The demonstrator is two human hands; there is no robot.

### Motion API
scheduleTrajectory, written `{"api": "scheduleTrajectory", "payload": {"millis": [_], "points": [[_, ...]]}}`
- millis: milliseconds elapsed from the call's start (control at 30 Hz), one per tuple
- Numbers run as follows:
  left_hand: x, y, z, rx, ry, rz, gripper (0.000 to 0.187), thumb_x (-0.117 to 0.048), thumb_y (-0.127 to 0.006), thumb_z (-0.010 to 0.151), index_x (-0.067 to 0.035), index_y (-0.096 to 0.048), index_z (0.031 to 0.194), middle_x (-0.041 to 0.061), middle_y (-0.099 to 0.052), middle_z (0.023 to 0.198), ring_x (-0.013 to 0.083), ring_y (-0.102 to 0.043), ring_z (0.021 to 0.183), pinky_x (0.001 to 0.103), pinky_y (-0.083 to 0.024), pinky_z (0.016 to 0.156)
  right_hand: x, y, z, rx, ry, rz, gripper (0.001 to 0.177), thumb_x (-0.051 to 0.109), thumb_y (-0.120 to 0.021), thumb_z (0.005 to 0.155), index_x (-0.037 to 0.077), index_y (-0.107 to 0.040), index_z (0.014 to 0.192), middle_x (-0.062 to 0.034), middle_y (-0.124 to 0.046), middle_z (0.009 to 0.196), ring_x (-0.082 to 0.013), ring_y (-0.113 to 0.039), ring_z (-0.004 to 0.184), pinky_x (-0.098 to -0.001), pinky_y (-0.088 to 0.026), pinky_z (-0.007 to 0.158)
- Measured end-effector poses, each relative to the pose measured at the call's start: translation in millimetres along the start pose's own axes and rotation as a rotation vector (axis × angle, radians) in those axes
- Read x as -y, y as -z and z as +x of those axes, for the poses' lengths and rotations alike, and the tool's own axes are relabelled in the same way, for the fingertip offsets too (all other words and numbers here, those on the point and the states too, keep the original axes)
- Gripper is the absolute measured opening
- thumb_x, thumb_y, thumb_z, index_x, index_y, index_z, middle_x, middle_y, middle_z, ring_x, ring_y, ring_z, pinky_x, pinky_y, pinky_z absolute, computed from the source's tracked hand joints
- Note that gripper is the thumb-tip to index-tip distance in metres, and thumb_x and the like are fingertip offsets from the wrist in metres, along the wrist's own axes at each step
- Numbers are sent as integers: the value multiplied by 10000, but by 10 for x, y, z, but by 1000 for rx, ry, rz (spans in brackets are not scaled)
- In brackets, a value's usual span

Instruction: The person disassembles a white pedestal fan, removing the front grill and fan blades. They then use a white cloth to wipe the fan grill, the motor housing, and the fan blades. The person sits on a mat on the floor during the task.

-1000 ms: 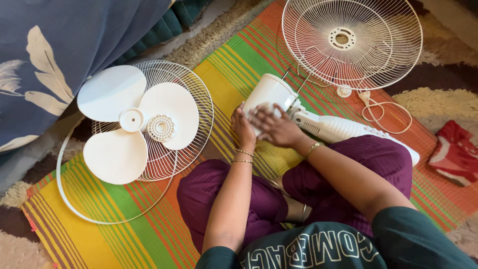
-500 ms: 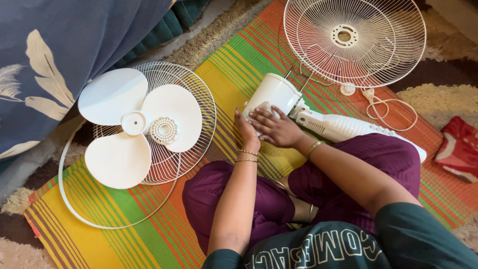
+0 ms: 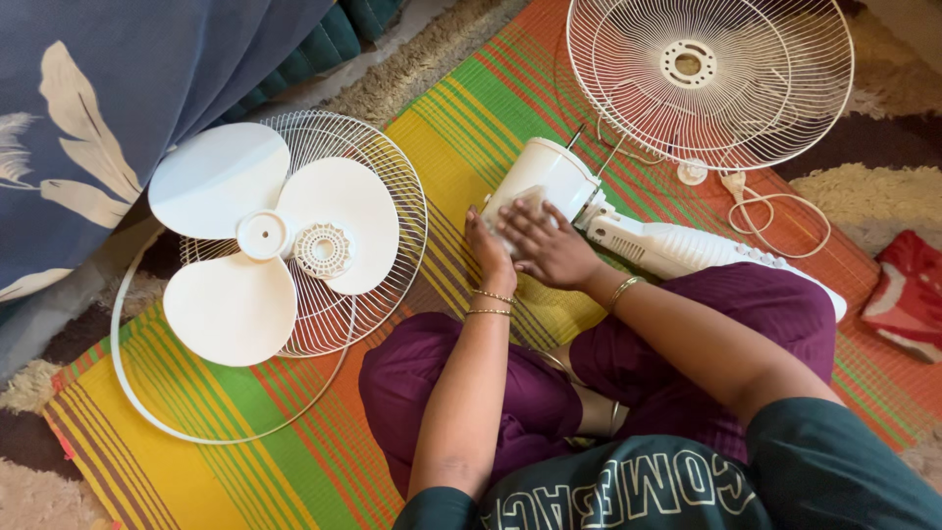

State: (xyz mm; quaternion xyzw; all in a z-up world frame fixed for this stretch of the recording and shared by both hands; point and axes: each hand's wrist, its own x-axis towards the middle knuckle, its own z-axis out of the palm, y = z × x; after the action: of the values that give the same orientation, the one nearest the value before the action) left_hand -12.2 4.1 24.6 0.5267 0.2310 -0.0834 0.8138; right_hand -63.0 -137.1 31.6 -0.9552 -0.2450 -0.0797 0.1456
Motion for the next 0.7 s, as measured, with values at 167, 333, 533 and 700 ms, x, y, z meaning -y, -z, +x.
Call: {"api": "scheduleTrajectory", "payload": {"millis": [167, 333, 533, 700], "points": [[-11, -11, 19, 1, -73, 77, 641, -425, -244, 1090, 13, -338, 1548, 174, -377, 1590, 267, -412, 1439, 380, -340, 1177, -126, 168, 111, 113, -97, -56, 701, 485, -440, 985, 216, -271, 1610, -58, -221, 1689, -212, -159, 1557, -543, -30, 1239], [114, 19, 141, -8, -68, 46, 643, -434, -262, 1087, 24, -348, 1530, 188, -435, 1566, 278, -484, 1406, 375, -389, 1160, -298, 286, 49, -158, -367, -26, 646, 415, -416, 1068, 158, -273, 1642, -90, -231, 1724, -259, -152, 1610, -532, -58, 1262], [95, 31, 147, 11, -91, 49, 636, -433, -278, 1086, 19, -401, 1515, 183, -452, 1559, 265, -471, 1405, 365, -353, 1159, 48, 24, 2, 25, -86, 3, 726, 535, -398, 1023, 150, -236, 1616, -91, -180, 1686, -260, -100, 1561, -544, -46, 1227], [71, 48, 110, 36, -47, -7, 618, -425, -275, 1077, -1, -403, 1508, 179, -487, 1524, 284, -515, 1367, 384, -403, 1138, 23, 91, 30, 13, 4, -139, 669, 526, -372, 1035, 250, -251, 1632, -5, -193, 1709, -202, -104, 1580, -528, -35, 1250]]}}
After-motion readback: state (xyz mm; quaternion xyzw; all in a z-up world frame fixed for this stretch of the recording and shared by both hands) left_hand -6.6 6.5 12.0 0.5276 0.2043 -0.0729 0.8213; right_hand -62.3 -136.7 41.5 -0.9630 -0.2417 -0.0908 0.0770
